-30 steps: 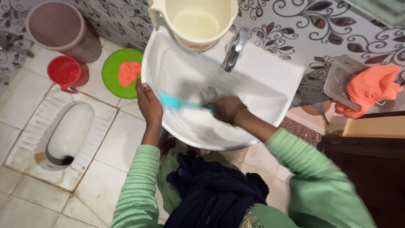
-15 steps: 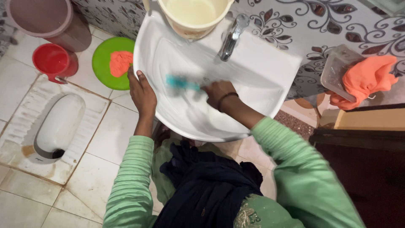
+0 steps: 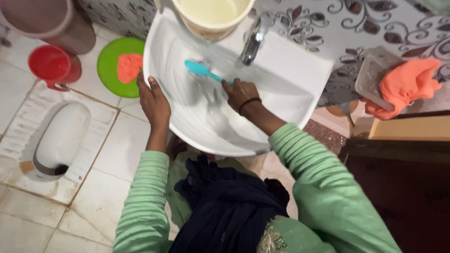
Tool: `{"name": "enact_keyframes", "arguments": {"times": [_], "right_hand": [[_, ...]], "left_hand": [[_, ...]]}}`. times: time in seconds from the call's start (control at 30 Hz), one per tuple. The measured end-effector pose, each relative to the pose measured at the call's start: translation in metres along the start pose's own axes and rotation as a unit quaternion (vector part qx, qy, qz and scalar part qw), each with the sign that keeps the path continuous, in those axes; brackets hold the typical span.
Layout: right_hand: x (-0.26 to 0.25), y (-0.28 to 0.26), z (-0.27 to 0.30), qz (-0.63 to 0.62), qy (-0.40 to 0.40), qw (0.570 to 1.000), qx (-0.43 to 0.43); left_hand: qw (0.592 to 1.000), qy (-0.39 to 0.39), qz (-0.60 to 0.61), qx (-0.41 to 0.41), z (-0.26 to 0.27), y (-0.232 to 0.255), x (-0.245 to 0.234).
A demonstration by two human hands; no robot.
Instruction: The person scrubs a white bathroom sink using a blue scrubbing brush. They clean the basin, the drain area, and the faucet, occasionally using a white plastic jug to pour water for rinsing.
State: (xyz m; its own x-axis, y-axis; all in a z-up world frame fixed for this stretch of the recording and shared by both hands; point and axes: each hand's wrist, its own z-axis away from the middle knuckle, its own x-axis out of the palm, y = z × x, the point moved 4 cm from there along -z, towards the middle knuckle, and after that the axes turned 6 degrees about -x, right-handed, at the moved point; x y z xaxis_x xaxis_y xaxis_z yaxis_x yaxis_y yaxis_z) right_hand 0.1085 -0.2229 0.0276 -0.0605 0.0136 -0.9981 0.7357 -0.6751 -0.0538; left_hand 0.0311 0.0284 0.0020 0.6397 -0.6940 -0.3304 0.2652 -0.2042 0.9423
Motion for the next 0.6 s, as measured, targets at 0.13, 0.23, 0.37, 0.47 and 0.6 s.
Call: {"name": "enact_keyframes", "arguments": {"times": [0.13,0.23,0.37,0.47,0.6], "right_hand": [[-0.036,-0.003,0.049,0.057,-0.371,0.927,0.004],[-0.073,-0.003,0.103,0.098,-0.433,0.895,-0.028],[-0.040,0.003,0.074,0.063,-0.287,0.955,-0.030],[-0.013,0.016,0.038,0.051,-0.140,0.987,0.058],[-0.023,0.026,0.067,0.042,-0.181,0.982,0.031]], "left_hand": [[1.000,-0.006,-0.004,-0.011,0.003,-0.002,-0.001],[1.000,-0.004,-0.004,-0.022,0.001,-0.005,0.001],[1.000,0.007,-0.018,0.006,-0.004,-0.006,0.004],[1.000,0.004,-0.021,-0.005,-0.001,-0.009,0.002],[1.000,-0.006,-0.015,-0.005,0.003,-0.009,0.000]]}}
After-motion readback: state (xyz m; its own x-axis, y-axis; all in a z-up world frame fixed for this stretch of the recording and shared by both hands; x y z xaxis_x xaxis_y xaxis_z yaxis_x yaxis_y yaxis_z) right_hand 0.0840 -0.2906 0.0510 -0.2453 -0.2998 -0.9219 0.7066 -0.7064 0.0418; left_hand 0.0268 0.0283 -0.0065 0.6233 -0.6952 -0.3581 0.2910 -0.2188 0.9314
